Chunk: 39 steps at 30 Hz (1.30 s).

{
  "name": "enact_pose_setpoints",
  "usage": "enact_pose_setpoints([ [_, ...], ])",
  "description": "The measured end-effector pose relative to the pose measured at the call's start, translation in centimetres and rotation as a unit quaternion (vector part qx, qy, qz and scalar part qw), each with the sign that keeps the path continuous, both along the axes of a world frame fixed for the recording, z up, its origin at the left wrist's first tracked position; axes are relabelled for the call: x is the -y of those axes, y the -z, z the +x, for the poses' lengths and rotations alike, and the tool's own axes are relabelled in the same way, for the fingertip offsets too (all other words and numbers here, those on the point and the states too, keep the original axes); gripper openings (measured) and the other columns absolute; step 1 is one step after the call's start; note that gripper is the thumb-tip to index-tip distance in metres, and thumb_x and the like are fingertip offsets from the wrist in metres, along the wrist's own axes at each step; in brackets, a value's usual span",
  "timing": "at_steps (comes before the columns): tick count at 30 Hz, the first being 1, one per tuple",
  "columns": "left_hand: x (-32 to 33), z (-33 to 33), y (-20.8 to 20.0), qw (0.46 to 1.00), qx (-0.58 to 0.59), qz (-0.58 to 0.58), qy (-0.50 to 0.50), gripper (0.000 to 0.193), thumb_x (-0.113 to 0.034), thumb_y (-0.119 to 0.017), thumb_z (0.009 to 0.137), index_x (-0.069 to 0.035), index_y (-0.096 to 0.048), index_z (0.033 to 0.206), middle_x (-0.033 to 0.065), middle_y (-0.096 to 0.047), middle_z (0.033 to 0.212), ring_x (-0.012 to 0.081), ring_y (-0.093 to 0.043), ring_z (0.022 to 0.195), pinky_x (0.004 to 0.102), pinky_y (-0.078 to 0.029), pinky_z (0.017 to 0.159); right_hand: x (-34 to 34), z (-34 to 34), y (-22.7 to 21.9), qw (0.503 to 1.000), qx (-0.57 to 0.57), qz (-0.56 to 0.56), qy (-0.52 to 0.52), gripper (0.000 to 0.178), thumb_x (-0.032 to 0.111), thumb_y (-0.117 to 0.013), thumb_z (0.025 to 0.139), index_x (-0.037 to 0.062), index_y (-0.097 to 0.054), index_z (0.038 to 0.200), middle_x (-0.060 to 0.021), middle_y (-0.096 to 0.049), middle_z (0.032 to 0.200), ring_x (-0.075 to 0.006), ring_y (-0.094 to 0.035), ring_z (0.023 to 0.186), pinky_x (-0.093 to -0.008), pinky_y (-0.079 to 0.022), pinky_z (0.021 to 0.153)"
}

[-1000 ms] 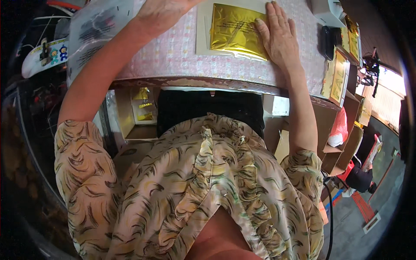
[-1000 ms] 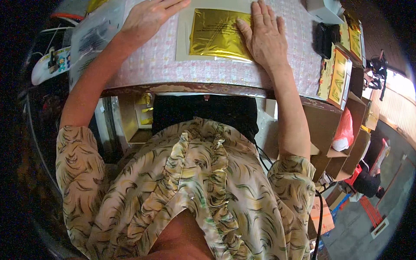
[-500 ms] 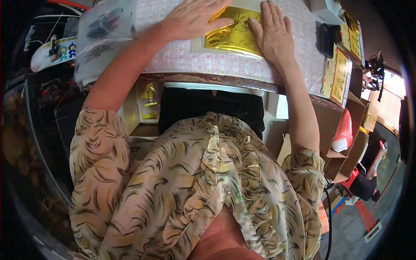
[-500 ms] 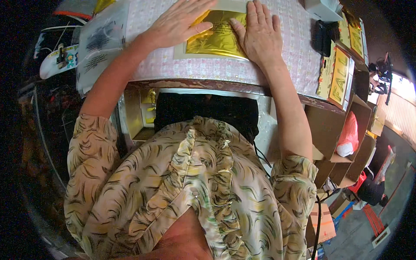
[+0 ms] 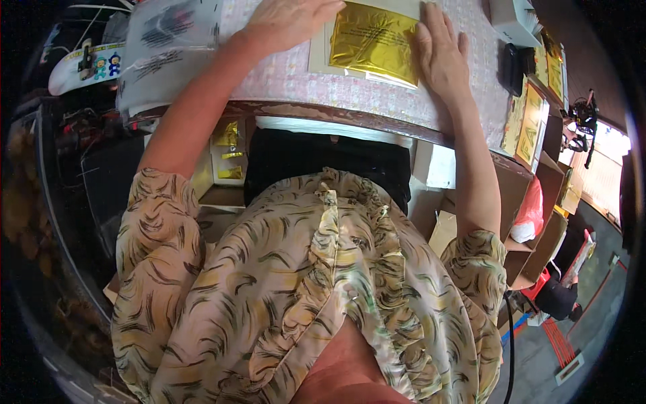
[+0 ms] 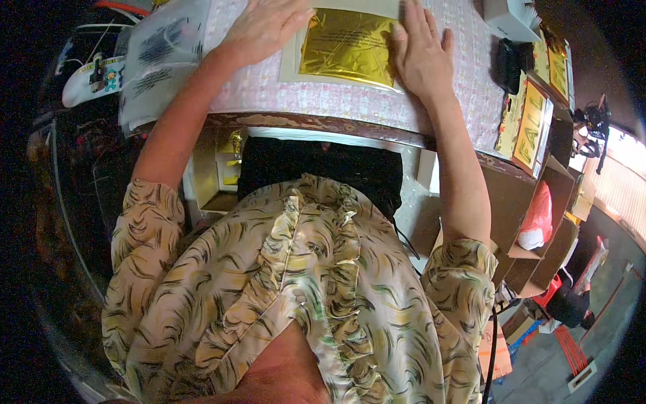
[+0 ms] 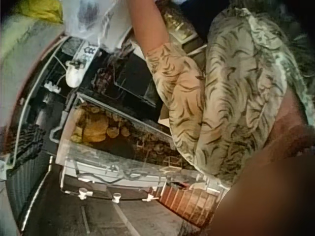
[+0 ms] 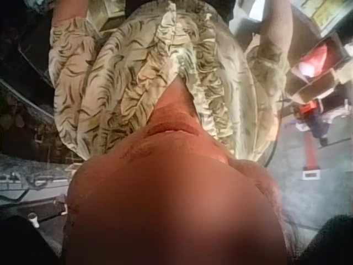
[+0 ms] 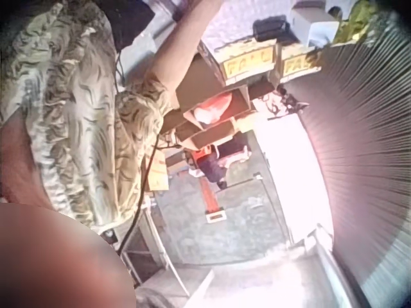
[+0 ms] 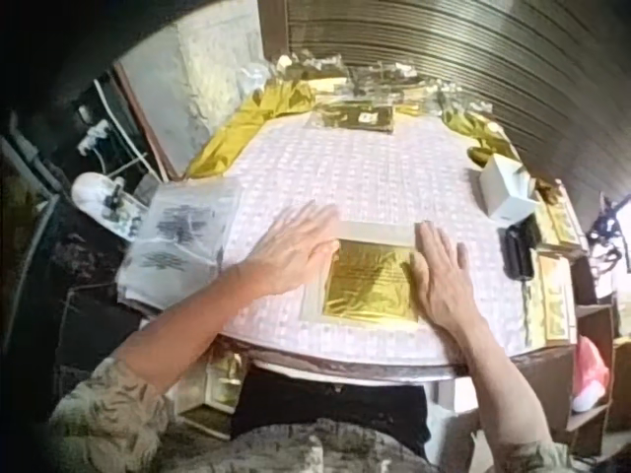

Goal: The recorder is packaging gold-colored sheets by placing them into plastic sleeves and organizing them at a workstation.

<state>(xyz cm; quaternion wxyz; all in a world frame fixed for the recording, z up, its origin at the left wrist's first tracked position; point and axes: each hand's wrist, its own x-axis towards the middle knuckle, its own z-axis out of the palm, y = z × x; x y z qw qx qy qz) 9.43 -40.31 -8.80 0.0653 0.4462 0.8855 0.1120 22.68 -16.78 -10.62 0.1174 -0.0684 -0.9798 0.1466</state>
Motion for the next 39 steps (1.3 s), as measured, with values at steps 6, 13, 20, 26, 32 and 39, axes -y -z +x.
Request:
enact_pose_setpoints([
  [6,3.7,2.8,2.7,0.938,-0.206,0.277,-0.008,0.036,-0.018,-0.069,0.087,-0.006,-0.06,0.12,0.0099,-0.061,0.112,0.0302,-0.059,0.103,0.0388,-0.05,0.089,-3.7,-0.6,0.7,0.954,-0.119,-0.273,-0.018,0.038,0.009,-0.049,0.096,-0.0046,-0.054,0.131,-0.0233,-0.062,0.125,-0.0319,-0.058,0.121,-0.0325,-0.044,0.102],
  [13,3.5,4.4,2.4,0.959,-0.089,0.256,-0.076,0.038,-0.026,-0.075,0.085,-0.001,-0.058,0.109,0.0151,-0.057,0.109,0.0354,-0.058,0.104,0.0406,-0.047,0.089,-5.4,-4.0,-0.4,0.956,0.016,-0.293,-0.004,0.027,0.015,-0.065,0.09,-0.0028,-0.066,0.11,-0.0134,-0.072,0.095,-0.0227,-0.068,0.088,-0.032,-0.053,0.083],
  [20,4.5,4.4,4.3,0.922,0.048,0.369,-0.105,0.027,-0.02,-0.068,0.089,0.0,-0.062,0.107,0.0113,-0.066,0.091,0.0253,-0.068,0.083,0.0335,-0.052,0.074,-7.4,-2.5,-2.0,0.817,0.037,-0.575,-0.009,0.015,0.012,-0.067,0.092,0.0035,-0.069,0.103,0.0007,-0.067,0.09,-0.0069,-0.061,0.079,-0.0237,-0.048,0.07],
  [26,3.8,4.4,3.0,0.783,0.451,0.419,-0.09,0.025,-0.019,-0.063,0.095,0.001,-0.062,0.109,0.0036,-0.067,0.096,0.01,-0.062,0.082,0.0245,-0.048,0.076,-8.5,-1.4,-1.5,0.753,-0.044,-0.656,-0.028,0.023,0.013,-0.06,0.096,0.0011,-0.066,0.115,-0.0029,-0.067,0.101,-0.012,-0.062,0.087,-0.023,-0.046,0.078],
  [32,3.8,6.1,1.1,0.634,0.56,0.504,-0.176,0.02,-0.014,-0.06,0.095,0.0,-0.063,0.109,-0.0011,-0.064,0.094,0.0046,-0.057,0.086,0.0217,-0.046,0.073,-3.2,2.5,-1.2,0.783,-0.04,-0.615,0.087,0.032,0.013,-0.056,0.099,-0.0017,-0.056,0.127,-0.0066,-0.066,0.114,-0.0183,-0.062,0.103,-0.03,-0.048,0.09],
  [39,4.2,6.0,1.3,0.68,0.555,0.468,-0.102,0.024,-0.01,-0.06,0.091,0.0,-0.063,0.112,0.0013,-0.065,0.098,0.0082,-0.061,0.09,0.0251,-0.051,0.08,-2.5,3.2,-0.7,0.69,-0.087,-0.719,0.021,0.032,0.01,-0.055,0.099,-0.0033,-0.055,0.128,-0.0098,-0.064,0.117,-0.0178,-0.062,0.104,-0.03,-0.048,0.092],
])
